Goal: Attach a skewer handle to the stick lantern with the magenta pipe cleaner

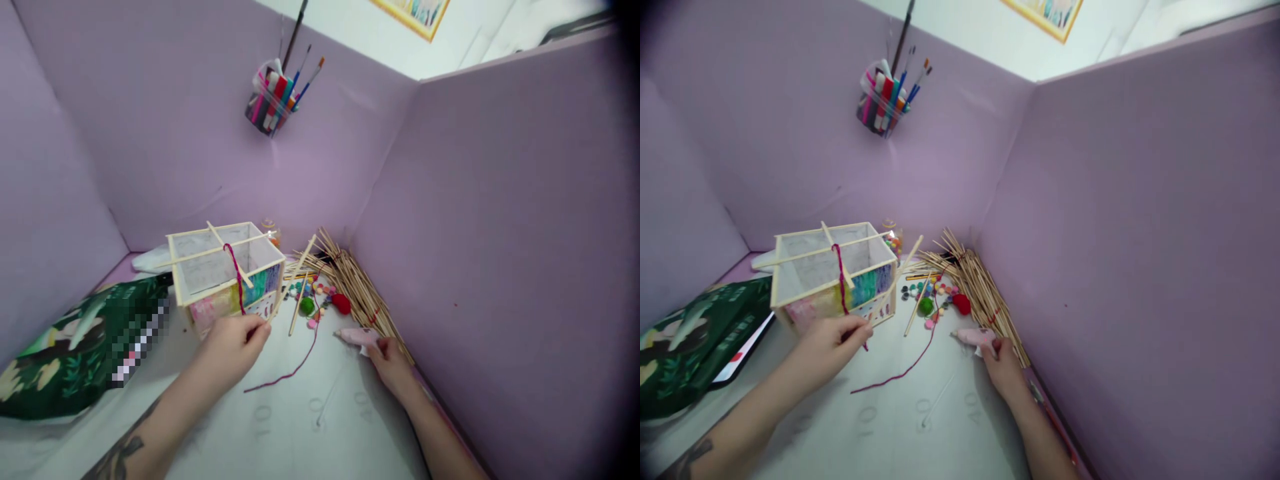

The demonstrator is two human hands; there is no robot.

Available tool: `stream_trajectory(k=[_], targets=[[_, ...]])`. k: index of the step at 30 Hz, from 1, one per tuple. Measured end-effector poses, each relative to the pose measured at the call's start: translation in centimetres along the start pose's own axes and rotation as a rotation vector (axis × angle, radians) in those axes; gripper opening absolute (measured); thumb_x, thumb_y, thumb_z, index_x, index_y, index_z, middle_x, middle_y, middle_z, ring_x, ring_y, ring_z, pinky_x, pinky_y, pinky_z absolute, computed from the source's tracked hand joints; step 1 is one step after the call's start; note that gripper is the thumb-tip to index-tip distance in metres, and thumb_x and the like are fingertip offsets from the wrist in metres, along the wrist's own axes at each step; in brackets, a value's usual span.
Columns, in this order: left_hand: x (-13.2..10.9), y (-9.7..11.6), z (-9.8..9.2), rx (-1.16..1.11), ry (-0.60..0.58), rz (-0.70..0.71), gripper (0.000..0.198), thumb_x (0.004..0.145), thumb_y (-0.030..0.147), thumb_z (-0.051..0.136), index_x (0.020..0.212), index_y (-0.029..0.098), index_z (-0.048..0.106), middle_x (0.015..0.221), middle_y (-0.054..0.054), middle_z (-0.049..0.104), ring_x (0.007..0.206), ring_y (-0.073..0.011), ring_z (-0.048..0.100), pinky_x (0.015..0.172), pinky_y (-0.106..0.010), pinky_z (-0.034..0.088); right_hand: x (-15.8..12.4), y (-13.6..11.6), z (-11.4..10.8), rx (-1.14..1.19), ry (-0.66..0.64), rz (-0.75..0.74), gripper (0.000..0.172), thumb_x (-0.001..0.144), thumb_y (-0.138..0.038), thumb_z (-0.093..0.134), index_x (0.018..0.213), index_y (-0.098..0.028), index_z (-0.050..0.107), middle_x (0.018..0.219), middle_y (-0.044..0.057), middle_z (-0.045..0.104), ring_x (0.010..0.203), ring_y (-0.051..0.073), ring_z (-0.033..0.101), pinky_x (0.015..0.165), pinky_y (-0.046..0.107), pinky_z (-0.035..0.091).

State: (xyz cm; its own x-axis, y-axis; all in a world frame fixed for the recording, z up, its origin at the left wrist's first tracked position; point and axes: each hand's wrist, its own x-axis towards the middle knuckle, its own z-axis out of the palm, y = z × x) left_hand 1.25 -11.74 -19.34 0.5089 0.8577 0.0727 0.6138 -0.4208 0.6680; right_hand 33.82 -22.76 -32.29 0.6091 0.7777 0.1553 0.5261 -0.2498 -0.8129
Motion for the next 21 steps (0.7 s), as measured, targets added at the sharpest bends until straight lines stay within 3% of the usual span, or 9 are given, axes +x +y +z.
stream_trajectory(k=[3, 5, 9, 11, 14, 17, 21], targets=[[-0.1, 0.6, 0.1, -0.085, -0.015, -0.041, 0.038, 0.085, 0.043, 0.044, 0.063, 0.018, 0.062, 0.053, 0.001, 0.053, 0.055, -0.0143, 0.048, 0.054, -0.026, 0.031, -0.2, -1.1, -1.1, -0.098, 0.062, -0.082, 0.021, 0.067, -0.038, 0.064, 0.067, -0.021, 0.052, 0.067, 0.004, 0.054, 0.07, 0.023, 0.052, 0.069, 0.037, 0.041], [-0.2, 1.0, -0.1, -0.19, -0.031, -0.063, 0.038, 0.083, 0.045, 0.046, 0.063, 0.017, 0.062, 0.052, 0.002, 0.051, 0.054, -0.0136, 0.046, 0.053, -0.025, 0.031, -0.8, -3.5, -1.7, -0.124, 0.011, -0.18, 0.018, 0.072, -0.036, 0.061, 0.076, -0.018, 0.061, 0.083, 0.009, 0.06, 0.085, 0.026, 0.055, 0.08, 0.04, 0.041], [-0.7, 1.7, -0.6, -0.381, -0.058, -0.086, 0.037, 0.081, 0.047, 0.048, 0.069, 0.016, 0.064, 0.055, 0.002, 0.051, 0.054, -0.0126, 0.045, 0.052, -0.024, 0.032, -2.5, -10.6, -1.1, 0.122, -0.418, -0.296, 0.024, 0.088, -0.037, 0.051, 0.096, -0.02, 0.067, 0.098, 0.008, 0.064, 0.093, 0.021, 0.059, 0.081, 0.034, 0.044], [-1.0, 1.9, -0.9, -0.41, -0.069, -0.07, 0.037, 0.082, 0.047, 0.048, 0.07, 0.015, 0.064, 0.057, 0.001, 0.052, 0.055, -0.0126, 0.046, 0.053, -0.024, 0.033, -3.3, -14.2, 0.5, 0.278, -0.504, -0.334, 0.025, 0.087, -0.037, 0.055, 0.102, -0.021, 0.069, 0.094, 0.006, 0.063, 0.089, 0.019, 0.059, 0.081, 0.032, 0.045], [-1.5, 2.3, -1.0, -0.364, -0.09, -0.018, 0.037, 0.083, 0.045, 0.046, 0.067, 0.016, 0.061, 0.058, 0.001, 0.052, 0.057, -0.0128, 0.046, 0.054, -0.024, 0.033, -4.1, -18.1, 3.7, 0.619, -0.546, -0.187, 0.03, 0.081, -0.04, 0.064, 0.105, -0.023, 0.068, 0.096, 0.005, 0.064, 0.087, 0.018, 0.058, 0.074, 0.029, 0.045], [-1.6, 2.5, -0.9, -0.27, -0.111, 0.032, 0.035, 0.084, 0.04, 0.044, 0.063, 0.016, 0.058, 0.057, 0.001, 0.051, 0.057, -0.0128, 0.045, 0.054, -0.024, 0.031, -4.7, -20.2, 6.3, 0.898, -0.616, -0.002, 0.029, 0.075, -0.043, 0.07, 0.094, -0.021, 0.069, 0.082, 0.002, 0.063, 0.072, 0.014, 0.055, 0.065, 0.026, 0.042], [-2.0, 2.5, -0.7, -0.188, -0.101, 0.09, 0.037, 0.088, 0.038, 0.042, 0.062, 0.017, 0.058, 0.062, -0.001, 0.057, 0.062, -0.0142, 0.052, 0.058, -0.025, 0.035, -4.9, -21.2, 6.8, 0.973, -0.616, 0.103, 0.03, 0.068, -0.044, 0.077, 0.072, -0.015, 0.068, 0.068, 0.001, 0.06, 0.064, 0.011, 0.051, 0.063, 0.025, 0.039]])
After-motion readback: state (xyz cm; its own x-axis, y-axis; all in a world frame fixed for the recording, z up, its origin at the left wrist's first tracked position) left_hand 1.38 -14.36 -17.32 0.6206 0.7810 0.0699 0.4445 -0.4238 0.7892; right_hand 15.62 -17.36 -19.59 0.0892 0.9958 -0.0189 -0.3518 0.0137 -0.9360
